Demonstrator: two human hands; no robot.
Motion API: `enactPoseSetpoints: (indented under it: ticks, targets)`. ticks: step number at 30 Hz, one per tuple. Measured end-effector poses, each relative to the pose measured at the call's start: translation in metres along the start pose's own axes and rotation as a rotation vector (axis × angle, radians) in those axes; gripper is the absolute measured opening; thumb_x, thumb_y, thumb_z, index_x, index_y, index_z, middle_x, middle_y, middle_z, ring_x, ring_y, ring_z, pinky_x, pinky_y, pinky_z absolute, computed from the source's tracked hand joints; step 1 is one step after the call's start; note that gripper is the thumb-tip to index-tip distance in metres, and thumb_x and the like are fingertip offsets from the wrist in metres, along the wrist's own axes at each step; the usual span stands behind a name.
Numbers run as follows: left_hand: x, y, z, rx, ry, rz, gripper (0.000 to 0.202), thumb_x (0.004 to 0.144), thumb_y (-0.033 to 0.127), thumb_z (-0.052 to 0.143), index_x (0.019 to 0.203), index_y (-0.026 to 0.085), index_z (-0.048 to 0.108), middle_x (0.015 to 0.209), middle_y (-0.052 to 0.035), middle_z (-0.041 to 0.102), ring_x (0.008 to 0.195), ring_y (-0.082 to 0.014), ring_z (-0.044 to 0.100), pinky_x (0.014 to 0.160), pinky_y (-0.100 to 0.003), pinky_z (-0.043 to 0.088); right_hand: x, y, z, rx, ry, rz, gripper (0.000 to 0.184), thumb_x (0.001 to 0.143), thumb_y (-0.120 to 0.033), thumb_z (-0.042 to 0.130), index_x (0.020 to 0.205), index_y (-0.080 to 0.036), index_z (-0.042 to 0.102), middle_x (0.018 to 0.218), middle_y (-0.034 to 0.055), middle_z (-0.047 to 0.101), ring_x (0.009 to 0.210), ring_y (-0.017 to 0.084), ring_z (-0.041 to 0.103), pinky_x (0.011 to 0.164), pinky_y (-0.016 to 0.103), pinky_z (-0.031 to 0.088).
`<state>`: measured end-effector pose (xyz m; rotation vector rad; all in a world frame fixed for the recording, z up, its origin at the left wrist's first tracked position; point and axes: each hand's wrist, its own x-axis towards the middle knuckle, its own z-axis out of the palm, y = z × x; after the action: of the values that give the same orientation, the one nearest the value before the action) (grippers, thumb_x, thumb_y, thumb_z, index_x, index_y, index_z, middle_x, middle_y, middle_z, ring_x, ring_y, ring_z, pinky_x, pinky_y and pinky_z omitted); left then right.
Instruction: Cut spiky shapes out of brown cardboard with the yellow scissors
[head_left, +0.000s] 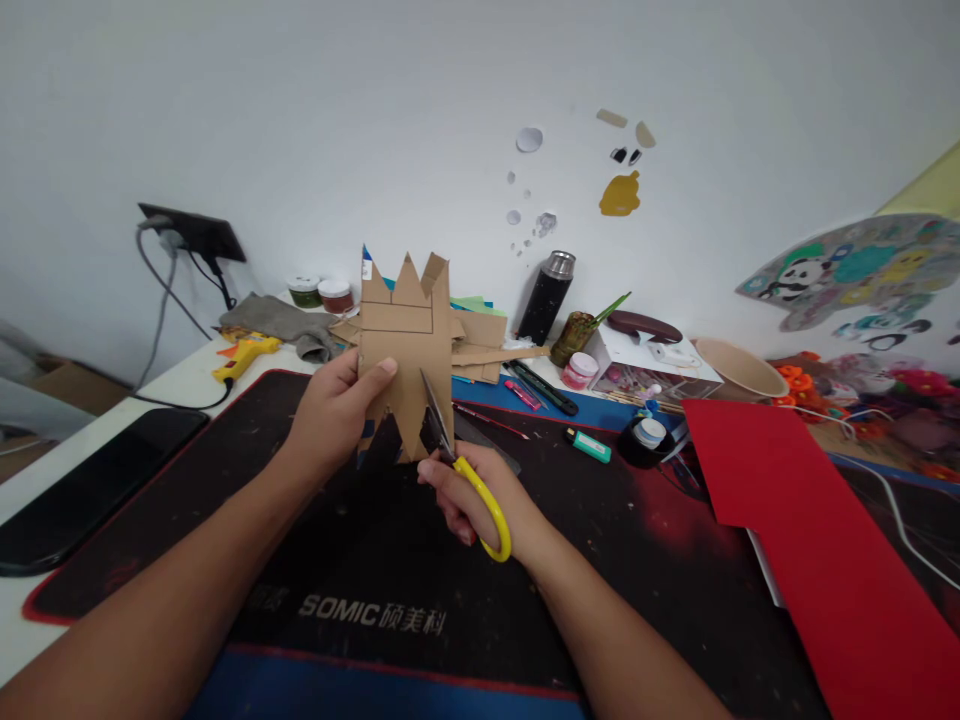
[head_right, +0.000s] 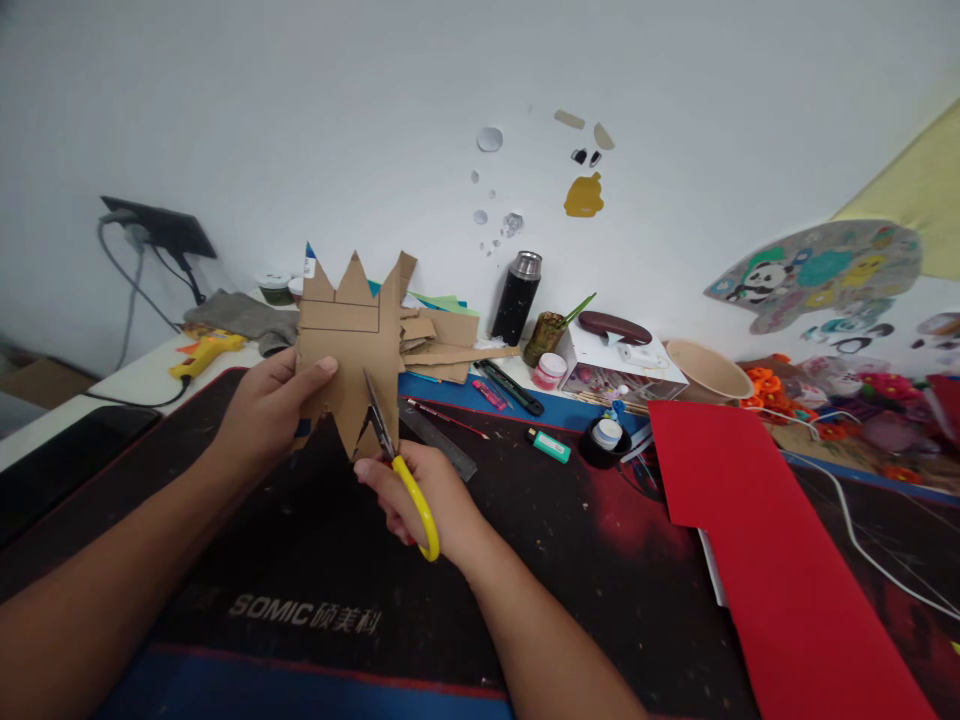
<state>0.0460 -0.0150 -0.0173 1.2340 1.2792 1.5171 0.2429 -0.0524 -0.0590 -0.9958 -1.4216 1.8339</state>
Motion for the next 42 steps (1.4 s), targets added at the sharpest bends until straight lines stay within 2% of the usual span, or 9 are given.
enactPoseSetpoints:
  ticks: [5,11,16,26,31,39,42]
  targets:
    - [0.0,-0.001,0.001,-0.045,-0.002,-0.034,0.036,0.081,0.053,0.084,0.085,0.02,0.071,0.073,-0.004,0.074,0.063,-0.0225,0.068,0.06,-0.033,0.058,0.001,-0.002,0.001,0.01,0.009,0.015,0.044,0.089,-0.063,0.078,0.09,-0.023,0.057,0.051,-0.0135,0.046,0.033,0.007,0.038,0.031,0.018,0.031]
    - [0.0,0.0,-0.001,-0.008,-0.013,-0.01,0.034,0.083,0.052,0.084,0.081,0.021,0.069,0.071,-0.0018,0.071,0.066,-0.021,0.067,0.061,-0.03,0.057,0.002,0.001,0.001,0.018,0.018,0.019,0.042,0.088,-0.059,0.079,0.09,-0.023,0.057,0.052,-0.0135,0.046,0.033,0.007,0.037,0.03,0.018,0.031]
    - [0.0,0.001,-0.002,-0.001,-0.017,-0.02,0.032,0.085,0.05,0.082,0.082,0.021,0.068,0.07,-0.001,0.07,0.059,-0.0179,0.061,0.058,-0.03,0.056,0.003,0.002,0.002,0.014,0.028,0.037,0.039,0.087,-0.056,0.078,0.089,-0.024,0.057,0.052,-0.014,0.045,0.032,0.007,0.035,0.029,0.018,0.032]
    - [0.001,0.0,0.001,0.014,0.014,0.008,0.032,0.083,0.052,0.082,0.083,0.022,0.072,0.073,-0.0064,0.073,0.07,-0.0259,0.071,0.059,-0.034,0.057,0.002,0.001,0.004,-0.015,0.064,0.035,0.033,0.089,-0.051,0.076,0.089,-0.023,0.058,0.053,-0.0135,0.044,0.033,0.007,0.035,0.03,0.018,0.029]
    - [0.0,0.0,0.001,0.001,0.014,-0.005,0.033,0.082,0.053,0.082,0.084,0.022,0.071,0.075,-0.0064,0.074,0.069,-0.0253,0.07,0.058,-0.033,0.056,0.003,0.004,0.004,-0.023,0.072,0.027,0.03,0.089,-0.048,0.075,0.09,-0.023,0.058,0.053,-0.0139,0.044,0.033,0.006,0.034,0.029,0.018,0.03]
    - [0.0,0.0,0.001,-0.018,0.007,-0.021,0.033,0.082,0.052,0.082,0.087,0.021,0.074,0.075,-0.005,0.075,0.064,-0.0225,0.067,0.058,-0.031,0.054,0.004,0.008,0.004,-0.063,0.069,-0.014,0.033,0.093,-0.052,0.074,0.092,-0.024,0.057,0.054,-0.0133,0.046,0.033,0.008,0.04,0.031,0.018,0.03]
    - [0.0,-0.001,0.001,0.029,0.031,0.015,0.031,0.084,0.052,0.08,0.086,0.021,0.074,0.077,-0.0058,0.076,0.067,-0.0236,0.067,0.057,-0.031,0.052,0.006,0.01,0.003,-0.071,0.077,-0.026,0.033,0.094,-0.052,0.073,0.093,-0.024,0.056,0.056,-0.0132,0.046,0.033,0.007,0.04,0.032,0.018,0.03]
